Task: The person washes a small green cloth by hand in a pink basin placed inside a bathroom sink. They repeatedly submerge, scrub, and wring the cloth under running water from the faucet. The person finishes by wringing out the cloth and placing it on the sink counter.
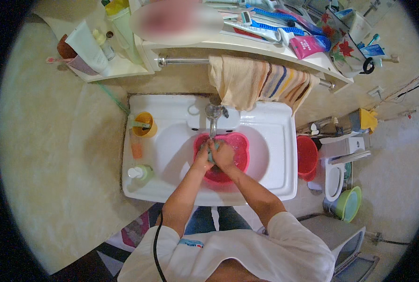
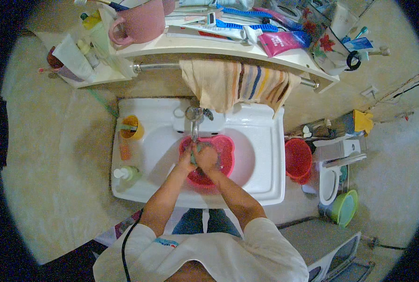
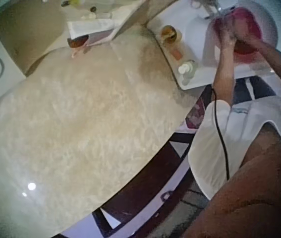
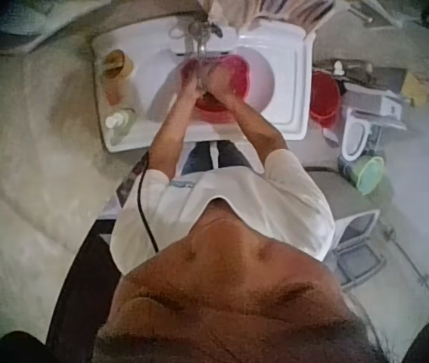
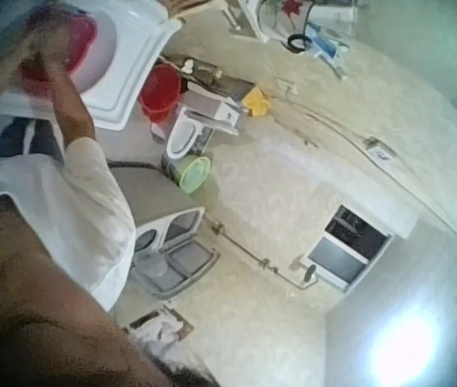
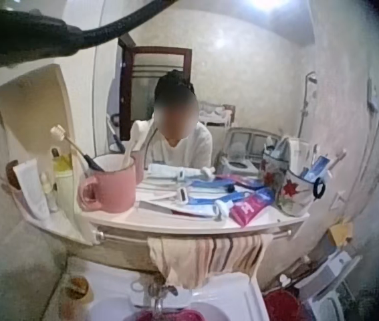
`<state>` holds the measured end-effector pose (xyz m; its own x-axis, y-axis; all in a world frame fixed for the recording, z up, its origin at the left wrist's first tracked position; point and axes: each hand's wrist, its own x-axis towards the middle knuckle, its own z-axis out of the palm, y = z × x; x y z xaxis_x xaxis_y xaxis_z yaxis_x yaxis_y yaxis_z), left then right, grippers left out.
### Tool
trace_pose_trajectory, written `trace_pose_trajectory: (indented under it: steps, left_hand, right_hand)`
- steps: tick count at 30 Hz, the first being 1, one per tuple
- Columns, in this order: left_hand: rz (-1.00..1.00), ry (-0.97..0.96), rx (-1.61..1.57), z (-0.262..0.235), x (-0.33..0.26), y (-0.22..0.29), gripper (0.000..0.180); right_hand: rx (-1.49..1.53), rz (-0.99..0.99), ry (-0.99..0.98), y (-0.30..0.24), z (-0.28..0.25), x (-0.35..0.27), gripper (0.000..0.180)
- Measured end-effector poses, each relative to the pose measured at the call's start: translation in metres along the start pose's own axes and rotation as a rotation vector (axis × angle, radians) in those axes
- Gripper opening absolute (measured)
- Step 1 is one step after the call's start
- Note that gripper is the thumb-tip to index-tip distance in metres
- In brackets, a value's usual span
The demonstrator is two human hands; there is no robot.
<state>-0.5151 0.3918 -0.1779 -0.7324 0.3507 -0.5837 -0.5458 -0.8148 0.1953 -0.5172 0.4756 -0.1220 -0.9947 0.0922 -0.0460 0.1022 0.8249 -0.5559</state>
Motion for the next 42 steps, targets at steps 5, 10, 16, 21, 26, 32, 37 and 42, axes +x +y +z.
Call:
trace_pose_trajectory:
  steps: [5,10,16,21,26,32,37,42]
  left_hand:
    - [0.063,-0.179,-0.025,-0.016,0.0,0.003,0.029]
    - [0.082,0.021,0.013,-0.002,0.001,0.012,0.034]
    - [0.271,0.024,0.099,0.007,-0.009,0.026,0.04]
    - [0.207,0.076,0.057,0.027,-0.014,0.022,0.032]
    - [0.15,-0.088,-0.122,-0.012,-0.013,0.037,0.036]
    - [0.089,0.101,-0.11,-0.013,-0.004,0.039,0.036]
    - [0.044,-0.096,0.099,-0.035,0.007,0.035,0.051]
    - [0.046,0.107,0.02,0.006,-0.008,0.001,0.047]
  right_hand:
    - [-0.064,-0.111,-0.119,0.0,-0.001,-0.007,0.044]
    - [0.122,0.126,0.02,0.021,0.007,0.011,0.035]
    - [1.062,0.295,-0.63,0.048,0.003,0.011,0.039]
    - [1.057,0.097,-0.537,0.022,-0.001,0.001,0.054]
    - [0.827,0.005,-0.864,0.013,-0.035,0.001,0.059]
    - [1.176,0.265,-0.606,0.037,-0.042,-0.002,0.04]
    - [0.334,-0.451,-0.159,-0.01,-0.002,-0.03,0.029]
    - [0.173,0.073,-0.158,-0.006,-0.01,0.024,0.048]
